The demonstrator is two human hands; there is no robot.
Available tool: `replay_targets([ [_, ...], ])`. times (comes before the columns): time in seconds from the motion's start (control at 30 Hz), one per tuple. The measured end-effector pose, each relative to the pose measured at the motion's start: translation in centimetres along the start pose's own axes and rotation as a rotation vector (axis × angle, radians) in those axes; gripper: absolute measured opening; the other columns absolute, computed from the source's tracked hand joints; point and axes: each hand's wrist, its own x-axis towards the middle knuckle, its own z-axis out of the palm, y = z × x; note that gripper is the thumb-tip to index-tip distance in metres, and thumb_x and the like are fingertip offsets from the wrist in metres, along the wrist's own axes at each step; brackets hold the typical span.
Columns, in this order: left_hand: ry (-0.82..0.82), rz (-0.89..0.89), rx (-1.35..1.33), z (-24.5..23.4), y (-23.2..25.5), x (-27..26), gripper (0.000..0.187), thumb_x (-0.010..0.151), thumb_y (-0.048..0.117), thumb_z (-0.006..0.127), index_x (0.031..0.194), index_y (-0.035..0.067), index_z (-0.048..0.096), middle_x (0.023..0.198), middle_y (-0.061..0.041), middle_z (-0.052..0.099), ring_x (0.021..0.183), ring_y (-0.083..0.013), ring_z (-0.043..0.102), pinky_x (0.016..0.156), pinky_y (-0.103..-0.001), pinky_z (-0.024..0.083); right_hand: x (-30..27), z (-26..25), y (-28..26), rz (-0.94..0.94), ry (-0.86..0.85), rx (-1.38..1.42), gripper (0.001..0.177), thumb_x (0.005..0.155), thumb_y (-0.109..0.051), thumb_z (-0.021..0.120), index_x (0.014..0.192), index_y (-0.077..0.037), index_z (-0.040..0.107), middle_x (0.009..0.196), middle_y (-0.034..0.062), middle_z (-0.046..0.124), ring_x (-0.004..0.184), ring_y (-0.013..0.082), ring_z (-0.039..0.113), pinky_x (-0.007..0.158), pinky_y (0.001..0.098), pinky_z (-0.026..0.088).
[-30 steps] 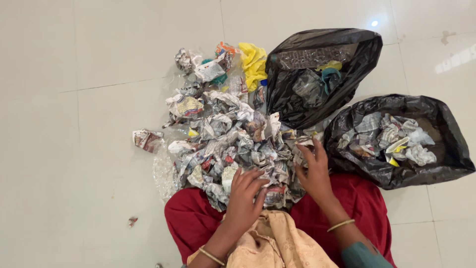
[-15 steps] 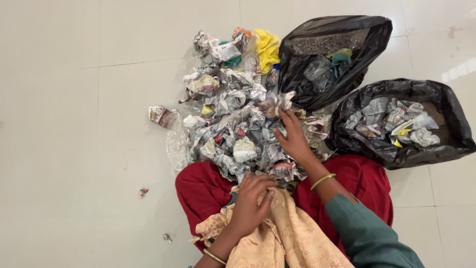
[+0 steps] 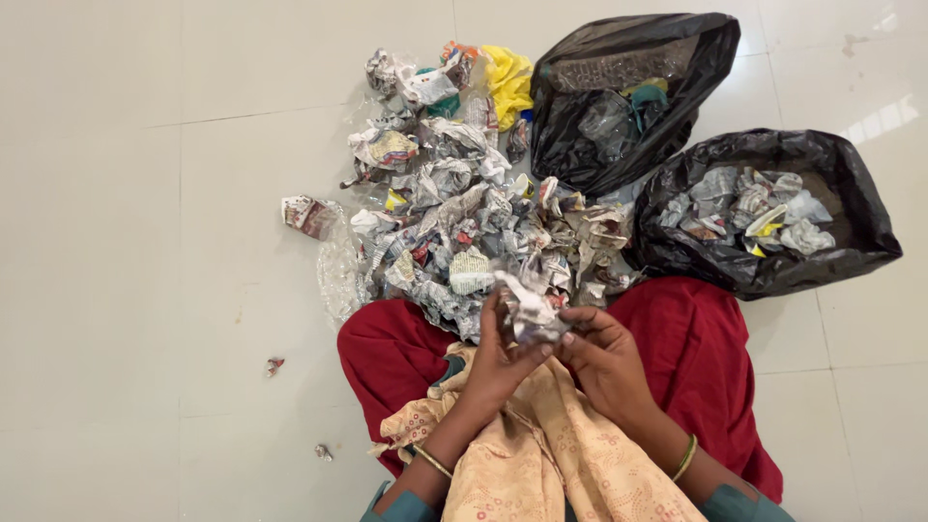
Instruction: The person sits on the floor and sorts through a pile of crumpled paper and plastic waste. They pick up individual items, unfold or inspect them, and place them into one of two black plastic bags nearby.
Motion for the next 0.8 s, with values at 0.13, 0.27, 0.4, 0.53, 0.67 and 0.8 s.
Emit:
replay_targets([
  [0.13,-0.037,-0.017,-0.046,0.0,-1.2,-1.1,0.074,0.090,0.000,0.074,0.151,0.008,0.034,0.133,-0.008,0.059,0.121,-0.0171,0.060,0.102,-0.032,0.053,-0.7,-0.3,0.6,0.080,0.055,0.030,0.027,0.095,0.006,0.060,0.122,0.004,0.065,0.108,0.0145,0.073,0.092,0.0229,0.072,0.082,0.0379,0.060],
  [0.27,0.020,0.018,-0.021,-1.0,-2.8,-1.6,0.041,0.090,0.000,0.075,0.127,0.000,0.057,0.118,-0.005,0.067,0.109,-0.0130,0.064,0.095,-0.029,0.054,-0.8,-0.4,1.2,0.056,0.162,-0.108,0.025,0.096,0.004,0.060,0.121,0.003,0.065,0.106,0.0110,0.073,0.089,0.0171,0.071,0.078,0.0326,0.059],
  [0.4,-0.006,0.024,0.013,-1.9,-3.5,-1.9,0.020,0.097,0.004,0.071,0.114,0.000,0.062,0.107,-0.003,0.066,0.101,-0.0100,0.063,0.090,-0.028,0.055,-0.7,-0.6,1.0,-0.031,0.159,-0.396,0.031,0.098,0.005,0.062,0.127,0.002,0.070,0.101,0.0094,0.072,0.085,0.0115,0.064,0.075,0.0271,0.054],
  [0.53,-0.118,0.027,0.013,-1.5,-2.8,-2.4,0.013,0.102,0.008,0.066,0.112,0.001,0.064,0.105,-0.001,0.067,0.100,-0.0076,0.062,0.092,-0.025,0.052,-0.6,-0.3,1.4,-0.018,0.134,-0.437,0.026,0.096,0.005,0.060,0.120,0.001,0.070,0.107,0.0064,0.071,0.095,0.0111,0.066,0.084,0.0260,0.054],
  [0.67,-0.126,-0.026,-0.042,-1.2,-2.6,-2.1,0.016,0.109,0.016,0.060,0.108,0.000,0.064,0.099,-0.001,0.068,0.093,-0.0057,0.062,0.084,-0.024,0.051,-0.8,-0.5,2.4,-0.163,-0.034,-0.670,0.019,0.101,0.006,0.054,0.114,0.003,0.069,0.126,0.0053,0.059,0.113,0.0120,0.062,0.097,0.0259,0.051],
  [0.8,-0.021,-0.019,-0.063,-0.7,-2.7,-1.7,0.013,0.109,0.014,0.058,0.113,0.002,0.059,0.094,0.000,0.066,0.087,-0.0050,0.059,0.078,-0.023,0.048,-1.2,0.3,3.1,-0.162,0.045,-0.629,0.041,0.094,0.011,0.055,0.131,-0.005,0.052,0.121,0.0060,0.058,0.113,0.0114,0.059,0.096,0.0246,0.049],
])
